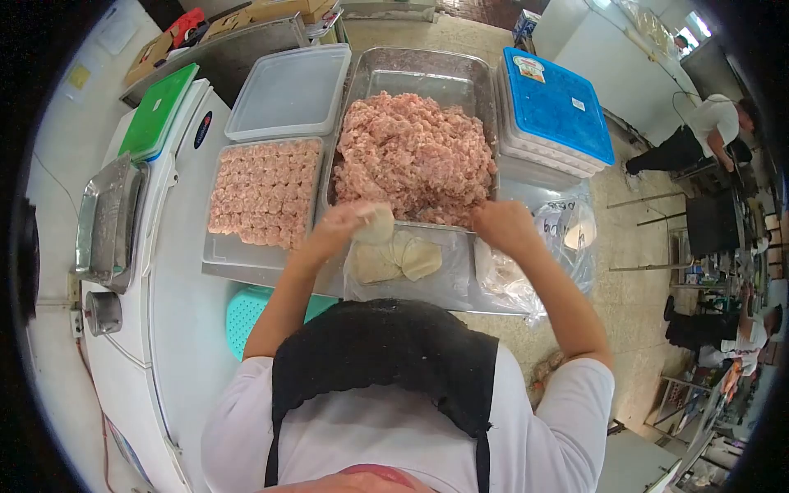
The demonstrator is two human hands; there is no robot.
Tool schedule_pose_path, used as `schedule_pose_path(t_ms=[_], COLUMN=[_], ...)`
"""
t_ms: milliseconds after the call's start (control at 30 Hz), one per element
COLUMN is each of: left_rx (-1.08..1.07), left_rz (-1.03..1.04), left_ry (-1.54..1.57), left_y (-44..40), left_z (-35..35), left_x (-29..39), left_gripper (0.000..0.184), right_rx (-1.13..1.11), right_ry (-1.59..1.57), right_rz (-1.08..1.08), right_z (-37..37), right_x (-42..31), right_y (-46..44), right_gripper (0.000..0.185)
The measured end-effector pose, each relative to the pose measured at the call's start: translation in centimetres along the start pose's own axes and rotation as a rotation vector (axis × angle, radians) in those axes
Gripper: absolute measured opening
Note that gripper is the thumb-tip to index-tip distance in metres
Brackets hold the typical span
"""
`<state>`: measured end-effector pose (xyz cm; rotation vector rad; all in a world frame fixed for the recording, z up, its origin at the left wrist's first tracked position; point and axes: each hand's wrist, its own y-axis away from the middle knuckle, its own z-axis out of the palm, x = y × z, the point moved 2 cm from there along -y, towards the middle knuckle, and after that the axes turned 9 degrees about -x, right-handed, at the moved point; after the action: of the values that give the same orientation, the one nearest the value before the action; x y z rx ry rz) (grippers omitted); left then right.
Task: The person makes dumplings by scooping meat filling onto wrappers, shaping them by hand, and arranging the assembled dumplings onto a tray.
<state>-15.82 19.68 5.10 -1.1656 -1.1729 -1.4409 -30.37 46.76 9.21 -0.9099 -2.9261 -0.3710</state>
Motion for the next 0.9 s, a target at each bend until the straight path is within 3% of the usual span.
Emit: schedule_pose_path(t_ms=[100,200,267,400,500,533,633,733,800,900], left_rx=[-0.257,-0.128,-0.055,0.02,0.037,0.101,0.21,0.076,-0.106,0.291], left_rz=[0.116,0.12,0.106,0.017,0.097,0.136,0.253,0.416,0.578,0.456], left_ry=[-0.21,-0.293,-0.156,0.073,0.838,0.912,1.096,1.204,1.257,1.16], left_y=[-0.8,-1.9,-3.9,-3.6,-4.7,-5.1,-7.1,-9.3,-9.5,-9.1], left_z=[3.8,7.2,7.5,7.2,6.5,6.4,6.4,5.6,4.5,2.9], left_x=[-1.6,-2.2,-5.0,-2.3,-0.3,1.0,4.1,5.5,5.9,6.0], left_gripper=[0.031,0.033,0.034,0.035,0.041,0.041,0.045,0.056,0.062,0.066], right_rx=[0.048,0.057,0.045,0.083,0.023,-0.027,0.078,0.137,0.239,0.263], right_ry=[-0.098,-0.307,-0.474,-0.92,-1.245,-1.348,-1.606,-1.556,-1.194,-0.7], right_rz=[-0.005,0.001,0.002,-0.005,0.134,0.21,0.162,0.109,0.035,-0.035], right_z=[0.7,1.1,1.8,3.5,1.6,0.5,-2.2,-2.5,-1.8,-3.1], right_x=[-0.4,-0.8,-0.3,1.1,1.9,2.0,0.5,-1.8,-2.1,-0.8], right_y=[0.9,1.3,1.2,0.4,-0.1,-0.2,-1.1,-2.1,-2.6,-1.4], right_gripper=[0.034,0.034,0.033,0.033,0.036,0.036,0.033,0.031,0.031,0.031])
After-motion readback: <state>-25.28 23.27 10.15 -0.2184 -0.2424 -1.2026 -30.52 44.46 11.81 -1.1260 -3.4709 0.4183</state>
